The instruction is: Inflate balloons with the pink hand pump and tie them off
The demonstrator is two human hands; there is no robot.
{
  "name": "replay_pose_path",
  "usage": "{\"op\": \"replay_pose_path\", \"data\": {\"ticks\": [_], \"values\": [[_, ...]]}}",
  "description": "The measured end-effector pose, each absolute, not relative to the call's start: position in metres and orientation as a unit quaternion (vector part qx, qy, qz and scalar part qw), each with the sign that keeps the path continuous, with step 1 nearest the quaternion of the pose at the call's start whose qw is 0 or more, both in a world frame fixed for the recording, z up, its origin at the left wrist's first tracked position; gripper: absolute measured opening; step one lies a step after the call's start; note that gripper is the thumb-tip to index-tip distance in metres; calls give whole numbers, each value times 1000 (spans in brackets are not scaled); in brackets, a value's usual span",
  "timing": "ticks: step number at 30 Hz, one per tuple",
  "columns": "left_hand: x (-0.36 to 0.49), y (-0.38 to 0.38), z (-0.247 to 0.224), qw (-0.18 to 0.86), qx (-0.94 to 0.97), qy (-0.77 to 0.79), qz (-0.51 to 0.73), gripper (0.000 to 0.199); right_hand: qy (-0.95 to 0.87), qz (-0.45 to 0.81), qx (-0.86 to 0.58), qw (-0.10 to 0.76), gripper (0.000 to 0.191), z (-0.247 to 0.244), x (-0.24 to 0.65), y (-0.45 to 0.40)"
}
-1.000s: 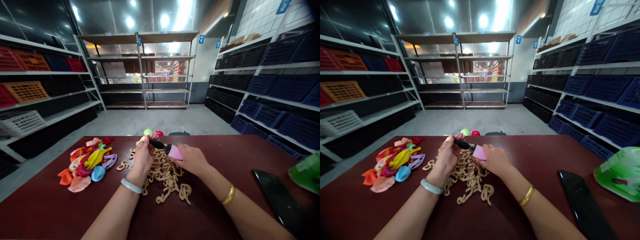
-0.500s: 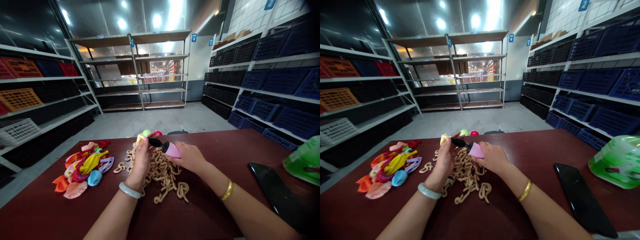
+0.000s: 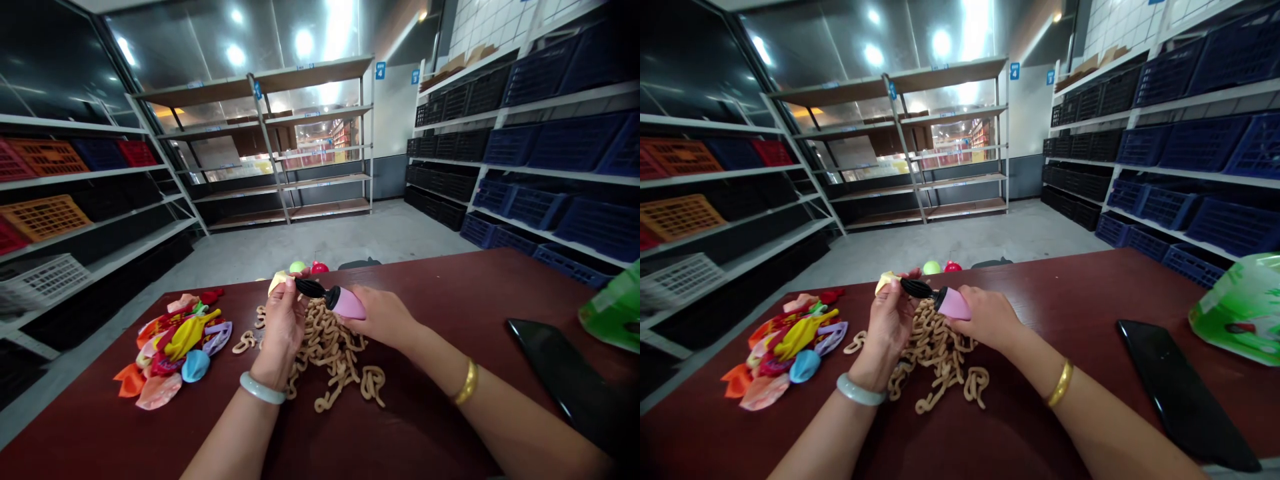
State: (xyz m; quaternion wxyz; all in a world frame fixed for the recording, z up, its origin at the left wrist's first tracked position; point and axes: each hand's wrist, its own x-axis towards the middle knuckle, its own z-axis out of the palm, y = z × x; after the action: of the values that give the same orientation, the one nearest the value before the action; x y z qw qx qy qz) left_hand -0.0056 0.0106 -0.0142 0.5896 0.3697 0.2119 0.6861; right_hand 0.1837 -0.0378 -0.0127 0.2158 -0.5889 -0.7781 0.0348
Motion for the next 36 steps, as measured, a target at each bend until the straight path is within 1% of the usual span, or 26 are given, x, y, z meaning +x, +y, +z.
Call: {"op": "replay_pose_path", "data": {"ticks": [7, 9, 13, 18, 22, 26, 28, 30, 34, 36], "values": [[-1, 4, -14, 592, 358, 284, 663, 20, -783, 8, -593, 188, 48, -11, 186, -39], [1, 1, -12, 605, 357, 266, 661, 19, -782, 4, -595, 188, 47, -10, 184, -40], [9, -2, -10, 640, 332, 205, 662, 14, -783, 44, -595, 177, 44, -11, 178, -43], [7, 6, -16, 631, 282, 208, 692, 7, -788, 45, -587, 182, 60, -17, 173, -43], [-7, 15, -13, 627, 264, 199, 705, 7, -804, 62, -560, 193, 58, -20, 169, -42], [-17, 19, -7, 629, 255, 188, 710, 5, -805, 100, -548, 207, 62, -18, 167, -43], [-18, 20, -6, 631, 267, 182, 705, 12, -803, 121, -544, 210, 64, -18, 169, -43], [-18, 20, -7, 629, 272, 185, 704, 18, -801, 132, -546, 207, 62, -18, 173, -42], [-17, 21, -11, 665, 243, 194, 679, 12, -789, 116, -570, 197, 57, -18, 180, -38], [-18, 21, -12, 686, 233, 188, 664, 15, -789, 105, -570, 204, 57, -18, 182, -37]]}}
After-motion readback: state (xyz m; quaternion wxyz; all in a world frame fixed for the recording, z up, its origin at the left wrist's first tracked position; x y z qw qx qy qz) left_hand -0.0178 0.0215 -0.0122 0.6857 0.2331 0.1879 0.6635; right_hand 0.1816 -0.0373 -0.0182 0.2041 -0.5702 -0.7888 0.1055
